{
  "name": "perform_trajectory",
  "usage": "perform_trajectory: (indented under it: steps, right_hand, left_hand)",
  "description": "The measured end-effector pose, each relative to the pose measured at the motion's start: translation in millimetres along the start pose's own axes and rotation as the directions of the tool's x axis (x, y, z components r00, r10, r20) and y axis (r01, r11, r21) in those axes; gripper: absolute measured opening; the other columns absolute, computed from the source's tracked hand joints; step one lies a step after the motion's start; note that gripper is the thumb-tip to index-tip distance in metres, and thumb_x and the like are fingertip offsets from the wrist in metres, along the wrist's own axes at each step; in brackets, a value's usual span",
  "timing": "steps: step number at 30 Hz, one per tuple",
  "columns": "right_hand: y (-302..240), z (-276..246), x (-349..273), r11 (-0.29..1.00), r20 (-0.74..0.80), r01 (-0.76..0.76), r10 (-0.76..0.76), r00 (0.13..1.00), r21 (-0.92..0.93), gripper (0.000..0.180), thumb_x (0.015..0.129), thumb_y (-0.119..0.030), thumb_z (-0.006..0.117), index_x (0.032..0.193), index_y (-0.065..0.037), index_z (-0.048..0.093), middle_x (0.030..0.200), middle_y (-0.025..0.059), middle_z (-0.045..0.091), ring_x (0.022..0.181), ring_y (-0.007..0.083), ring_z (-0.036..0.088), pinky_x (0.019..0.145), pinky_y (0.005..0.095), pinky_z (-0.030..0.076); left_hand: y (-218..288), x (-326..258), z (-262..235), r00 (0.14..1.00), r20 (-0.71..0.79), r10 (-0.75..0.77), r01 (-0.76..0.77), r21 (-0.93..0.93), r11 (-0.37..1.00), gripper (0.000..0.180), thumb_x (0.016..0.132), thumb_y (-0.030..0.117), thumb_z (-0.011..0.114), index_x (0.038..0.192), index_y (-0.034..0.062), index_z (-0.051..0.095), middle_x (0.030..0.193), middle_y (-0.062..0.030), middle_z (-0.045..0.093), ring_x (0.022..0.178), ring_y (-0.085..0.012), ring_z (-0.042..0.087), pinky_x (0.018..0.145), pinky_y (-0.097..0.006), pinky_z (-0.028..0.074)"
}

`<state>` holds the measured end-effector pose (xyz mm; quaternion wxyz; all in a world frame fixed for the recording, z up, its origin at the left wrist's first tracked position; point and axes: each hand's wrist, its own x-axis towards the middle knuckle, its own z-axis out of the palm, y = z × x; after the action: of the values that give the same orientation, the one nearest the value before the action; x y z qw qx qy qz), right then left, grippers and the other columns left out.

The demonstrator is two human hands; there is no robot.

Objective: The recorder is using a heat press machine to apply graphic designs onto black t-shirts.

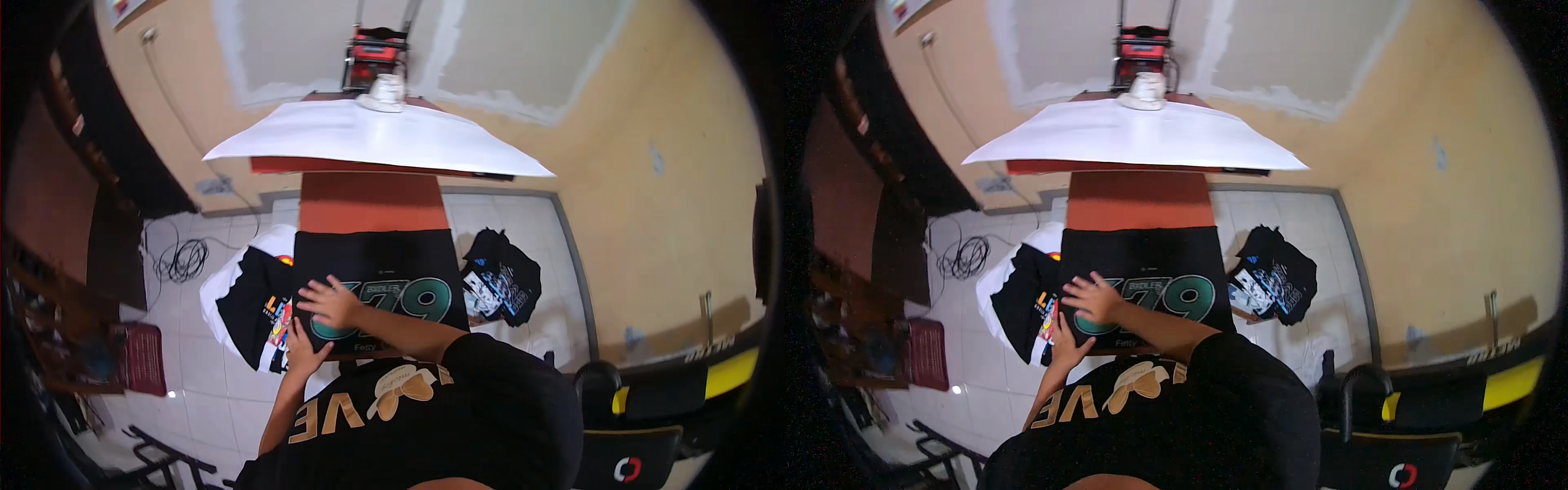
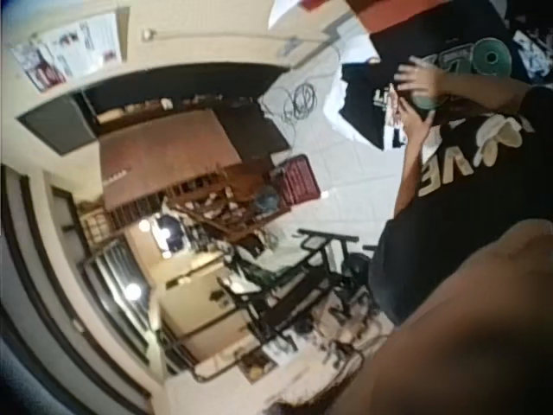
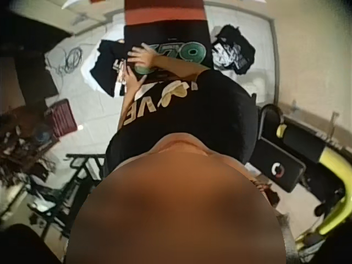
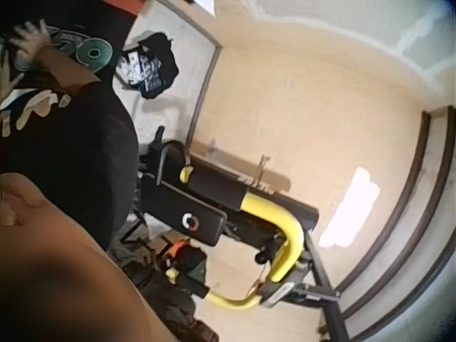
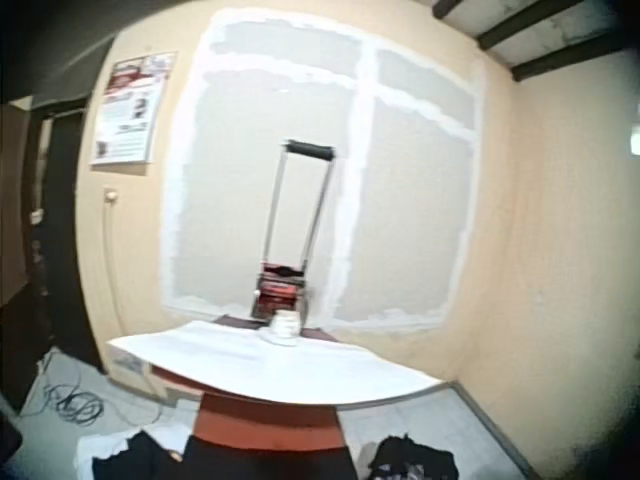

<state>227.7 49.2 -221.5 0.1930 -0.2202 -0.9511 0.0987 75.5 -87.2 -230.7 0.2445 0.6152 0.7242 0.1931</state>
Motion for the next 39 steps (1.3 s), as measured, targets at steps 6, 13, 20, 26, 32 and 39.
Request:
perform_trajectory:
  steps: [6, 13, 20, 26, 32, 39]
  right_hand:
    - [117.1, -83.1, -103.4, 0.64, -0.262, -0.737, 0.689, 0.676, -0.217, 0.047, 0.088, -0.036, 0.052, 0.133, -0.024, 0.045, 0.144, 0.0027, 0.037, 0.135, 0.0267, 0.03, 0.103, 0.0611, 0.024]
    - [102.7, -94.7, -204.6, 0.533, -0.311, -0.83, 0.77, 0.557, -0.166, 0.055, 0.087, -0.037, 0.051, 0.139, -0.022, 0.039, 0.149, 0.0057, 0.029, 0.136, 0.0327, 0.026, 0.098, 0.0651, 0.027]
    - [17.2, -91.1, -264.6, 0.665, -0.116, -0.727, 0.719, 0.685, -0.173, 0.066, 0.084, -0.042, 0.054, 0.143, -0.02, 0.032, 0.152, 0.0098, 0.021, 0.139, 0.0368, 0.018, 0.1, 0.0649, 0.024]
    - [25.4, -77.8, -284.5, 0.666, -0.129, -0.734, 0.746, 0.654, 0.129, 0.081, 0.084, -0.047, 0.054, 0.145, -0.006, 0.02, 0.153, 0.0183, 0.012, 0.14, 0.0389, 0.011, 0.101, 0.0643, 0.023]
    - [75.8, -42.1, -317.2, 0.555, -0.382, -0.692, 0.828, 0.41, 0.461, 0.093, 0.082, -0.048, 0.063, 0.143, 0.003, 0.017, 0.148, 0.0271, 0.02, 0.135, 0.0427, 0.024, 0.102, 0.0576, 0.031]
    - [102.3, -134.6, -323.7, -0.288, 0.935, -0.903, 0.254, 0.248, 0.318, 0.092, 0.076, -0.05, 0.072, 0.14, -0.001, 0.028, 0.135, 0.0234, 0.044, 0.11, 0.0377, 0.057, 0.085, 0.05, 0.049]
  left_hand:
    - [2.0, 11.3, -0.4, 0.995, 0.097, -0.021, 0.022, -0.002, 1.0, 0.118, 0.067, 0.052, 0.075, 0.145, -0.0004, 0.004, 0.146, -0.0321, 0.012, 0.133, -0.0464, 0.02, 0.108, -0.049, 0.024]
    - [2.7, 10.4, 4.5, 0.999, 0.042, 0.014, -0.013, -0.03, 0.999, 0.115, 0.067, 0.047, 0.077, 0.144, -0.0036, 0.008, 0.144, -0.0325, 0.017, 0.133, -0.0451, 0.021, 0.11, -0.045, 0.021]
    - [14.8, 6.7, 5.4, 0.993, 0.01, -0.115, 0.115, 0.008, 0.993, 0.108, 0.07, 0.049, 0.073, 0.145, 0.0014, 0.011, 0.144, -0.0298, 0.019, 0.133, -0.044, 0.024, 0.109, -0.046, 0.023]
    - [22.2, 4.3, 11.5, 0.976, -0.178, -0.126, 0.137, 0.051, 0.989, 0.082, 0.082, 0.045, 0.062, 0.143, 0.006, 0.024, 0.139, -0.0271, 0.034, 0.128, -0.0419, 0.035, 0.106, -0.045, 0.029]
    - [30.4, 7.7, 14.8, 0.953, -0.2, -0.227, 0.201, -0.144, 0.969, 0.083, 0.078, 0.042, 0.07, 0.14, 0.0012, 0.031, 0.125, -0.0279, 0.048, 0.116, -0.0377, 0.048, 0.1, -0.041, 0.037]
    - [-37.7, -18.1, 25.0, 0.561, 0.461, -0.688, 0.682, -0.728, 0.069, 0.076, 0.074, 0.066, 0.063, 0.126, 0.0128, 0.048, 0.116, -0.0052, 0.059, 0.099, -0.0211, 0.058, 0.089, -0.046, 0.037]
